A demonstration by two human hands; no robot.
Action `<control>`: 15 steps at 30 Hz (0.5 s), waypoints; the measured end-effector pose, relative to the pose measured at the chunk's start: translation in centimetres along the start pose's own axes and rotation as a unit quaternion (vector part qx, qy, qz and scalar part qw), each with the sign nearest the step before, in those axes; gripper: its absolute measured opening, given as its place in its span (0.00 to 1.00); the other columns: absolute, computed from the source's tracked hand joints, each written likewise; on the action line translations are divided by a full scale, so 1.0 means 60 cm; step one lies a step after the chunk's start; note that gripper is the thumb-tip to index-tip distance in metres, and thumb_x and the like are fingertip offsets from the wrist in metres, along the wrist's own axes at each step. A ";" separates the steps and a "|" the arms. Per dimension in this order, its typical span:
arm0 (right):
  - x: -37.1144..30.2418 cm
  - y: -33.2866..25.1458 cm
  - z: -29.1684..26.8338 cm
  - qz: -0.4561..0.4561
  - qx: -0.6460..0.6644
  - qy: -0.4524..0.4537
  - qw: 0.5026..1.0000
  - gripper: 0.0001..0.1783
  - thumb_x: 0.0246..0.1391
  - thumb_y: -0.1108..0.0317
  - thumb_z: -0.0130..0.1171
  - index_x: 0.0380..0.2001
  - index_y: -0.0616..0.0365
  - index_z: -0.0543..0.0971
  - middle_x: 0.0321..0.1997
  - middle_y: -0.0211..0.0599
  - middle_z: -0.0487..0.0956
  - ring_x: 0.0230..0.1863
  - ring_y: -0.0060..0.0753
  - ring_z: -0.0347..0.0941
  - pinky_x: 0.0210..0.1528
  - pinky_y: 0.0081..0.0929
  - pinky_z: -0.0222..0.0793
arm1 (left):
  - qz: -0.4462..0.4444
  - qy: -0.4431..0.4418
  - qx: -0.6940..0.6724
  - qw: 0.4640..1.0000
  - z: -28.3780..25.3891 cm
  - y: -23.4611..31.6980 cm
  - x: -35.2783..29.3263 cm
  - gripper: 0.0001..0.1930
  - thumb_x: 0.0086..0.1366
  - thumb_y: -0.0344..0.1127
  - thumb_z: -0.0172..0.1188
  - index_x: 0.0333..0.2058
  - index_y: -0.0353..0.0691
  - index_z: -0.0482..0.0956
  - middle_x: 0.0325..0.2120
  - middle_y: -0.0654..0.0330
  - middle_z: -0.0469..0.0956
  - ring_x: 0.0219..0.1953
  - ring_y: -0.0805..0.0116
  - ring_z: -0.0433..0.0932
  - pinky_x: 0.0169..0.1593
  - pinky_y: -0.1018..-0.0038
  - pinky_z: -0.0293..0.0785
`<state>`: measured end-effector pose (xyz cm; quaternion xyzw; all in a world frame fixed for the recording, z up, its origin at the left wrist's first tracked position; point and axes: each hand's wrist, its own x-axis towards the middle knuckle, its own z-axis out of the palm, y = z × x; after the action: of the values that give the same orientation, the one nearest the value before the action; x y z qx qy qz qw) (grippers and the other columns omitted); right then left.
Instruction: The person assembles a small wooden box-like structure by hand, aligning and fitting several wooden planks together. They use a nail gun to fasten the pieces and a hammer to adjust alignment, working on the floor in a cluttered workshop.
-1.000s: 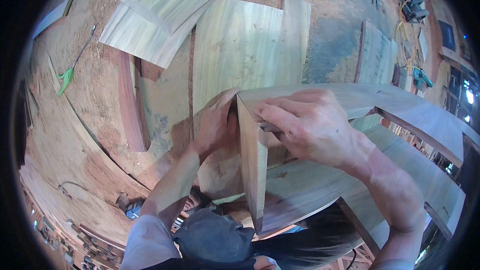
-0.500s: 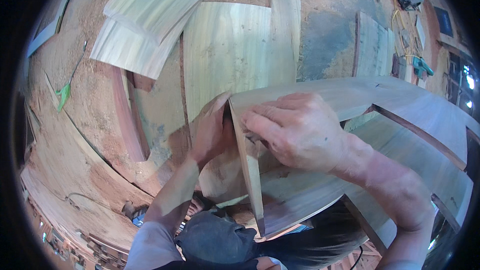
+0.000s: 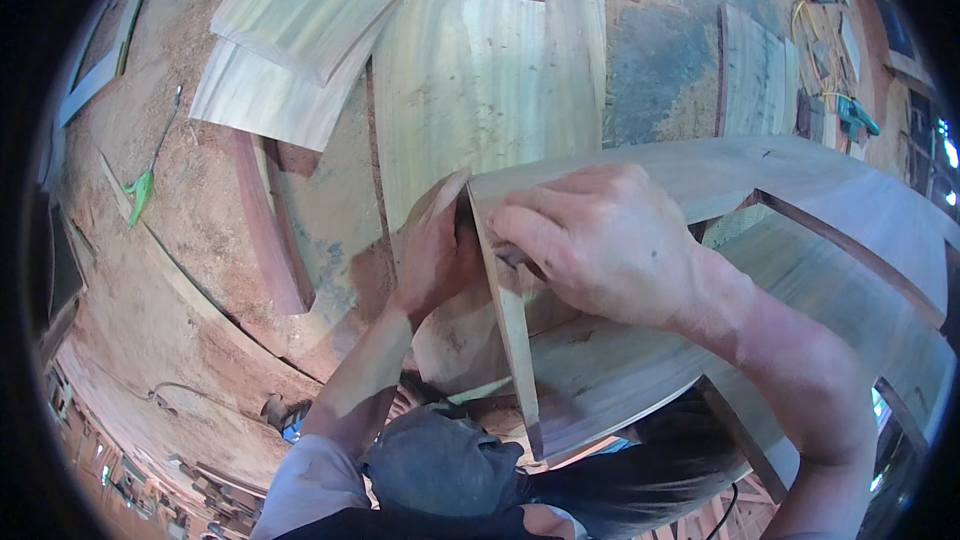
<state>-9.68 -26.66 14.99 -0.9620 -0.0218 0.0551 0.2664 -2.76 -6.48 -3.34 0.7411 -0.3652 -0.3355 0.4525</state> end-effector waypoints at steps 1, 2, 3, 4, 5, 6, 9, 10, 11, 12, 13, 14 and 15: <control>0.000 0.000 -0.001 0.001 -0.018 -0.007 1.000 0.08 0.51 0.64 0.63 0.33 0.53 0.77 0.29 0.36 0.80 0.31 0.43 0.82 0.31 0.39 0.78 | -0.026 -0.015 0.000 1.000 0.000 -0.001 0.000 0.32 0.60 0.23 0.55 0.65 0.36 0.68 0.55 0.38 0.77 0.56 0.35 0.77 0.60 0.52 0.75; 0.000 -0.002 0.002 0.003 -0.032 -0.014 0.999 0.08 0.52 0.64 0.62 0.32 0.52 0.76 0.28 0.37 0.80 0.31 0.43 0.82 0.31 0.39 0.78 | 0.019 0.008 0.004 1.000 -0.001 -0.004 0.000 0.29 0.60 0.24 0.55 0.63 0.36 0.70 0.54 0.37 0.78 0.55 0.35 0.77 0.59 0.51 0.75; -0.001 -0.001 0.003 0.026 -0.045 -0.066 0.996 0.13 0.46 0.67 0.64 0.37 0.54 0.78 0.33 0.39 0.83 0.34 0.45 0.83 0.35 0.39 0.79 | 0.044 0.009 0.015 0.999 -0.002 -0.008 0.004 0.27 0.60 0.25 0.56 0.61 0.36 0.72 0.52 0.37 0.78 0.54 0.35 0.77 0.58 0.51 0.76; -0.004 0.000 0.002 0.047 -0.049 -0.123 0.990 0.20 0.40 0.71 0.66 0.42 0.55 0.81 0.37 0.41 0.85 0.38 0.47 0.84 0.39 0.40 0.80 | 0.060 0.013 0.025 0.998 -0.003 -0.013 0.008 0.25 0.60 0.26 0.56 0.58 0.36 0.74 0.51 0.36 0.79 0.54 0.35 0.78 0.57 0.51 0.76; -0.004 0.000 0.010 0.035 -0.079 -0.096 0.992 0.18 0.43 0.70 0.66 0.42 0.54 0.81 0.35 0.41 0.85 0.38 0.48 0.84 0.39 0.41 0.79 | 0.033 -0.022 0.030 0.999 -0.002 -0.017 0.010 0.22 0.60 0.26 0.55 0.55 0.35 0.75 0.48 0.35 0.79 0.53 0.34 0.78 0.56 0.50 0.76; -0.003 0.000 0.018 0.026 -0.099 -0.074 0.992 0.16 0.46 0.69 0.66 0.42 0.53 0.81 0.34 0.41 0.85 0.38 0.49 0.84 0.38 0.41 0.78 | -0.002 -0.056 0.030 0.998 -0.002 -0.021 0.011 0.19 0.60 0.26 0.54 0.51 0.35 0.76 0.45 0.35 0.80 0.52 0.34 0.78 0.54 0.49 0.75; -0.001 0.005 0.018 0.036 -0.059 -0.074 0.995 0.09 0.50 0.69 0.64 0.36 0.54 0.81 0.32 0.46 0.84 0.38 0.55 0.82 0.40 0.46 0.76 | 0.045 -0.108 0.031 0.993 -0.005 -0.032 0.037 0.23 0.60 0.24 0.52 0.55 0.35 0.70 0.47 0.37 0.80 0.53 0.37 0.77 0.57 0.51 0.72; -0.001 0.009 0.012 0.070 -0.060 -0.127 0.988 0.06 0.49 0.68 0.64 0.32 0.56 0.82 0.31 0.49 0.84 0.37 0.58 0.81 0.41 0.49 0.75 | 0.077 -0.126 0.065 0.987 -0.006 -0.034 0.043 0.22 0.62 0.26 0.55 0.56 0.37 0.72 0.48 0.40 0.81 0.54 0.43 0.78 0.58 0.54 0.73; 0.002 0.006 0.012 0.058 -0.064 -0.120 0.989 0.07 0.49 0.69 0.63 0.33 0.55 0.81 0.32 0.49 0.84 0.38 0.58 0.81 0.41 0.48 0.75 | 0.076 -0.137 0.071 0.985 -0.008 -0.037 0.051 0.21 0.64 0.27 0.56 0.56 0.38 0.73 0.48 0.43 0.82 0.54 0.45 0.79 0.58 0.54 0.73; 0.005 0.006 0.008 0.046 -0.070 -0.114 0.990 0.07 0.49 0.70 0.62 0.34 0.55 0.81 0.33 0.49 0.84 0.39 0.57 0.81 0.41 0.48 0.75 | 0.103 -0.138 0.098 0.980 -0.008 -0.039 0.055 0.19 0.65 0.29 0.58 0.56 0.39 0.75 0.48 0.46 0.83 0.54 0.48 0.80 0.58 0.55 0.74; 0.007 0.003 0.004 0.062 -0.064 -0.125 0.988 0.08 0.50 0.70 0.62 0.35 0.55 0.81 0.34 0.50 0.84 0.40 0.57 0.82 0.42 0.49 0.75 | 0.017 -0.172 0.054 0.983 -0.009 -0.042 0.062 0.18 0.66 0.30 0.59 0.55 0.40 0.76 0.48 0.47 0.83 0.53 0.50 0.80 0.57 0.56 0.75; 0.007 0.000 0.001 0.084 -0.053 -0.140 0.985 0.08 0.50 0.70 0.61 0.35 0.55 0.81 0.36 0.51 0.84 0.42 0.57 0.82 0.43 0.49 0.75 | -0.077 -0.217 0.024 0.973 -0.008 -0.044 0.067 0.18 0.67 0.31 0.60 0.55 0.41 0.77 0.47 0.49 0.84 0.52 0.52 0.81 0.57 0.58 0.75; 0.007 -0.001 0.000 0.049 -0.045 -0.118 0.991 0.08 0.51 0.69 0.61 0.36 0.54 0.81 0.35 0.49 0.84 0.41 0.56 0.82 0.43 0.49 0.76 | -0.139 -0.248 0.006 0.959 -0.008 -0.047 0.070 0.17 0.67 0.32 0.60 0.54 0.41 0.78 0.47 0.50 0.84 0.51 0.53 0.81 0.56 0.59 0.76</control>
<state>-9.26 -26.56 14.99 -0.9596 -0.0082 0.1806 0.2157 0.42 -8.90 -6.44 0.6811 -0.3615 -0.5659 0.2919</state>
